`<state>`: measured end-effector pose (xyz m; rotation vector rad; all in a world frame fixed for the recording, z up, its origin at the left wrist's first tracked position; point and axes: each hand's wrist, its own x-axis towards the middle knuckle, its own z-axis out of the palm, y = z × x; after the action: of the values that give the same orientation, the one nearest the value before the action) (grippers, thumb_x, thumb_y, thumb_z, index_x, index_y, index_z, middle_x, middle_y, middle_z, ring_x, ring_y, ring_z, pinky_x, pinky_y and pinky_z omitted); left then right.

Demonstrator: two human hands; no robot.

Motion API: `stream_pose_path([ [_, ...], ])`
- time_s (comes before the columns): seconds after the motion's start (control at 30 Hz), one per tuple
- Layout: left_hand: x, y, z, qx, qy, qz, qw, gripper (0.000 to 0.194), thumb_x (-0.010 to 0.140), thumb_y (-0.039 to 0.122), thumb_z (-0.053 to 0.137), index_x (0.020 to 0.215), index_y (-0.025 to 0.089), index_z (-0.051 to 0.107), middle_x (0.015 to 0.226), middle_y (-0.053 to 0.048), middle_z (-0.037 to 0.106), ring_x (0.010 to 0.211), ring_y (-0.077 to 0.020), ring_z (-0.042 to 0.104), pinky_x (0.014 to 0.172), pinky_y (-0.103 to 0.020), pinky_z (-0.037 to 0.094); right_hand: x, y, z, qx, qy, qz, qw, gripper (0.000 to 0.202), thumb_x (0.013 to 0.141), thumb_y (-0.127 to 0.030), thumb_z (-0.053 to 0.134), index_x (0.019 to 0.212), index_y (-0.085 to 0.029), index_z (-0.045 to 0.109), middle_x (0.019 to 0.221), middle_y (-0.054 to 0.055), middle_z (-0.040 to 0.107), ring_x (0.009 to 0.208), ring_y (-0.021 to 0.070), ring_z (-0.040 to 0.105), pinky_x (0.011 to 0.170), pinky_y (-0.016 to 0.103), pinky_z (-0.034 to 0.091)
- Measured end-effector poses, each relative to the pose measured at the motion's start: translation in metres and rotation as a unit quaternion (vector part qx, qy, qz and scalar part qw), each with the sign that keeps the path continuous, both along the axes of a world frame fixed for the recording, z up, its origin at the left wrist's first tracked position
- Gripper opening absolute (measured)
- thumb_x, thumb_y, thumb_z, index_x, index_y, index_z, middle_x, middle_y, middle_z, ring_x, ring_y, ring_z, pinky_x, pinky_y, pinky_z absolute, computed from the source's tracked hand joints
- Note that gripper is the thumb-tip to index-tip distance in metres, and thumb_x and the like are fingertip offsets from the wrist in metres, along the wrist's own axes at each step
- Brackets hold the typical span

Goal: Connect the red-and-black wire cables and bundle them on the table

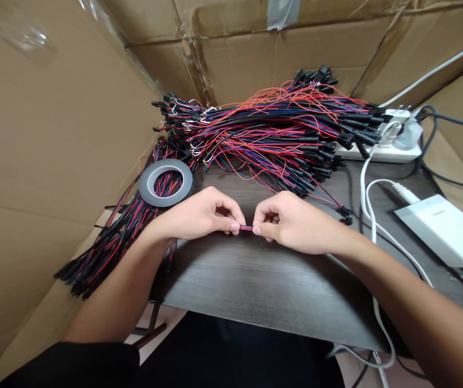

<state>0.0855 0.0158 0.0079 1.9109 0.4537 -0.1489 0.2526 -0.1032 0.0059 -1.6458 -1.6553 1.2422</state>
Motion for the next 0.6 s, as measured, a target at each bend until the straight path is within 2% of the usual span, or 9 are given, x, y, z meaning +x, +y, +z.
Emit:
stream_pose_path([
  [0.23, -0.0019, 0.002, -0.0014, -0.002, 0.002, 0.018, 1.0, 0.009, 0.075, 0.008, 0.06, 0.075, 0.009, 0.069, 0.065, -0.003, 0.066, 0.056, -0.0092, 0.058, 0.057, -0.022, 0.049, 0.002, -0.0001, -0.0005, 0.003, 0.013, -0.002, 1.0, 0.014, 0.077, -0.024, 0.058, 0.066, -0.015, 0.063, 0.053, -0.001, 0.057, 0.047, 0.009, 0.047, 0.045, 0.021, 0.036],
  [0.37, -0.0014, 0.0004, -0.0022, 0.024, -0.005, 0.037, 0.999, 0.009, 0.076, 0.01, 0.059, 0.072, 0.01, 0.067, 0.062, -0.002, 0.065, 0.053, -0.0097, 0.059, 0.052, -0.021, 0.049, 0.0017, 0.0003, -0.0014, -0.001, 0.017, -0.013, 1.0, 0.016, 0.077, -0.026, 0.058, 0.066, -0.015, 0.063, 0.055, 0.0, 0.058, 0.048, 0.0101, 0.049, 0.046, 0.022, 0.038],
  [0.5, 0.0014, -0.0041, -0.0024, 0.049, -0.012, 0.065, 0.997, 0.009, 0.077, 0.01, 0.059, 0.073, 0.009, 0.067, 0.059, -0.003, 0.064, 0.05, -0.0098, 0.059, 0.049, -0.019, 0.048, -0.0018, 0.0003, -0.0035, 0.005, 0.011, -0.03, 0.999, 0.02, 0.08, -0.03, 0.058, 0.07, -0.014, 0.066, 0.056, 0.001, 0.058, 0.05, 0.0109, 0.05, 0.047, 0.022, 0.039],
  [0.6, 0.0028, -0.0076, -0.0022, 0.036, -0.006, 0.069, 0.997, 0.01, 0.079, 0.009, 0.057, 0.075, 0.009, 0.065, 0.057, -0.002, 0.063, 0.048, -0.0099, 0.06, 0.046, -0.019, 0.048, -0.0054, 0.0006, -0.0051, 0.013, 0.011, -0.032, 0.999, 0.023, 0.083, -0.031, 0.056, 0.074, -0.013, 0.069, 0.057, 0.002, 0.059, 0.051, 0.011, 0.049, 0.048, 0.022, 0.039],
])
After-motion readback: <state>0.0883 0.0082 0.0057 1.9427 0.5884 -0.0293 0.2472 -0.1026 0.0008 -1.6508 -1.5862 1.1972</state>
